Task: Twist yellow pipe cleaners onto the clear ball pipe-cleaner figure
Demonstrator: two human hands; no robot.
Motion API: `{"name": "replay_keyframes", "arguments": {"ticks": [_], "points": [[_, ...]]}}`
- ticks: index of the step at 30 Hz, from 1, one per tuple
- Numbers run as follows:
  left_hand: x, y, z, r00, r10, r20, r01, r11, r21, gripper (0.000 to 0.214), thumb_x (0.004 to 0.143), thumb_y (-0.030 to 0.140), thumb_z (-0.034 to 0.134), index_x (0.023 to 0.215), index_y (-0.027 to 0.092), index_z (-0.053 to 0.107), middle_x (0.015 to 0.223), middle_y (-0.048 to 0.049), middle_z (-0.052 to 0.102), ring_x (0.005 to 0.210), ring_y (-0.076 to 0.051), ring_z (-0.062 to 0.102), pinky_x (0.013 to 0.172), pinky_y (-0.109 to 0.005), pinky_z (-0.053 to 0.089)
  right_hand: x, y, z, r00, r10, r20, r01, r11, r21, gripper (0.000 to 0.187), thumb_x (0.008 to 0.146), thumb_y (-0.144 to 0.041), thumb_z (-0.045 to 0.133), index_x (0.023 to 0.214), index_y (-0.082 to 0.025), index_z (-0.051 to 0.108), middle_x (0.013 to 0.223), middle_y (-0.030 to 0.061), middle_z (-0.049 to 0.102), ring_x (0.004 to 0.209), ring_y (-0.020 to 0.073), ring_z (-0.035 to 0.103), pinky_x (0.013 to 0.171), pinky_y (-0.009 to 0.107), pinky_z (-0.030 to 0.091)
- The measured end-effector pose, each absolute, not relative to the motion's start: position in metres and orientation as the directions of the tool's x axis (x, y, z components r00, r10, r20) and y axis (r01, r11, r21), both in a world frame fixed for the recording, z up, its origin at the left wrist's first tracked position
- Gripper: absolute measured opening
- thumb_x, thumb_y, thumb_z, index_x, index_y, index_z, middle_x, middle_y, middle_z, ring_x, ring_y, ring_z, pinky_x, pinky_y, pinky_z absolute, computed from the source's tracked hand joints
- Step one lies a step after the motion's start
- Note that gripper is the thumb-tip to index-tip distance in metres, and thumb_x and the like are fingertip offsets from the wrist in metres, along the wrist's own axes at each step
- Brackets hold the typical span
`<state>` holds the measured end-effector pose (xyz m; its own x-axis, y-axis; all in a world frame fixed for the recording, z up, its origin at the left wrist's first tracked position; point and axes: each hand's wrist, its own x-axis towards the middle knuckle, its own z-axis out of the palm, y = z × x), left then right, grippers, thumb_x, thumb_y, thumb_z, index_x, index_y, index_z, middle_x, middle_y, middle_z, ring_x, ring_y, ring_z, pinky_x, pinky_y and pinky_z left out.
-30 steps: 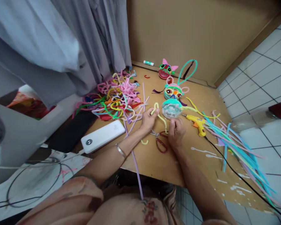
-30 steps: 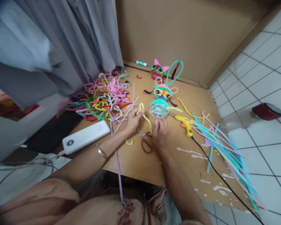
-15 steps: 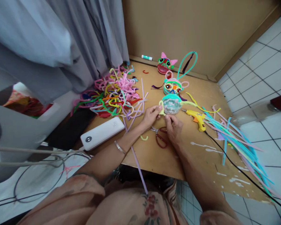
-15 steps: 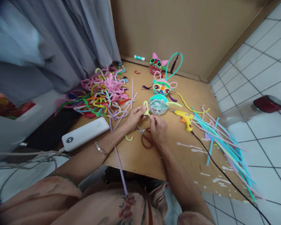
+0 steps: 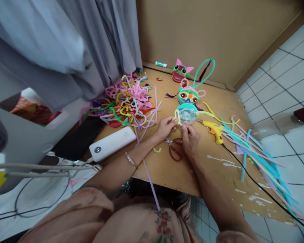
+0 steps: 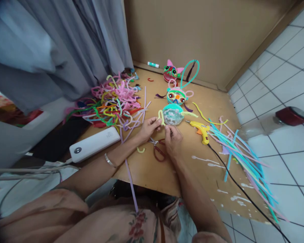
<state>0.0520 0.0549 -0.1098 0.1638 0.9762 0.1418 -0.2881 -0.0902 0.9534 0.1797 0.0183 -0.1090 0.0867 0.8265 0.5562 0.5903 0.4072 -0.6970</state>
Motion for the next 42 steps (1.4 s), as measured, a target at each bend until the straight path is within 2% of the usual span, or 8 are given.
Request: {"name": "replay_keyframes", "arguments": {"ticks": [42], "points": [[0.05, 0.051, -0.107, 0.112, 0.982, 0.15, -0.181, -0.128, 0.975, 0.044, 0.076, 0.057, 0.059, 0.064, 0.015, 0.051, 0.055, 0.0044, 0.045, 0.053, -0.008, 0.037, 0.053, -0.022, 0.028, 0.181, 0.018, -0.115, 0.023, 0.819, 0.574, 0.611, 0.443, -0.656, 0.03, 0.094, -0.038, 0.045, 0.083, -0.019, 0.065, 0.075, 0.0033, 0.067, 0.069, 0.0152, 0.059, 0.067, 0.028, 0.045]]}}
